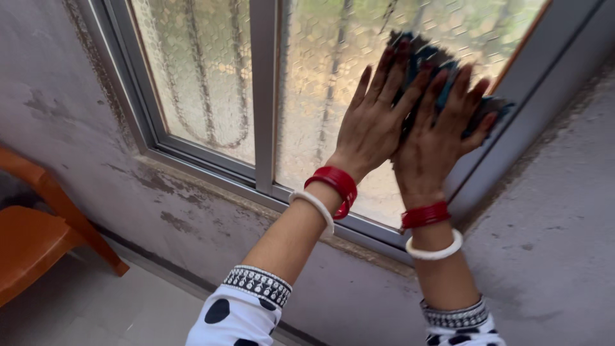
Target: The person uses a blue cloth to wipe the metal frame and textured glass of a window. They clean the lower track, vertical edges, and the glass surface with repetitive hand motions.
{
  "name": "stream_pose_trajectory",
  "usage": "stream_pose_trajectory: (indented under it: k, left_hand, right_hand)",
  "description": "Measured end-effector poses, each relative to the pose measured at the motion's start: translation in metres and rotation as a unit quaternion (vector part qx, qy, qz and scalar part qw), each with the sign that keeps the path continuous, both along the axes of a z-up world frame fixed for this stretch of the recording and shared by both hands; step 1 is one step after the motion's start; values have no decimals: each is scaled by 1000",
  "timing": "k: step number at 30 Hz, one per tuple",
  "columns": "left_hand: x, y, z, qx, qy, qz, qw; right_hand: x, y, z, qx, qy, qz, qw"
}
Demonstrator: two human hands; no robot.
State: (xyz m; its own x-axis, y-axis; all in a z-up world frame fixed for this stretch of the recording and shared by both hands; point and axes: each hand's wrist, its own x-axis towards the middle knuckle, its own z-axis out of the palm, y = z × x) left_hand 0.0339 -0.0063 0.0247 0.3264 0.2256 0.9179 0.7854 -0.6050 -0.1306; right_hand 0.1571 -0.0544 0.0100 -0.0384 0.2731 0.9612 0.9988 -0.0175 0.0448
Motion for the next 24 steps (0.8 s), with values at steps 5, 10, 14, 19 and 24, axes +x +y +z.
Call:
stream_pose_trajectory:
  k: [5,10,14,19,24]
  left_hand:
    - [4,-23,-68,-28,-15,-45,998]
    - [14,-21,-79,6,-26,-69,997]
    - [24,3,-15,15,-1,-20,1000]
    - [22,2,-1,46,-24,-11,999]
    - [2,-12,-54,-4,20,2,1000]
  right_hand:
    - [7,-27,-62,-90,-8,-4,996]
    - [15,-33,-70,-92,-13,74,993]
    - [25,-16,-8,-27,-18,63,998]
    - [21,-17,11,-65,-14,22,998]
    - [10,-26,-47,-76,-22,89,993]
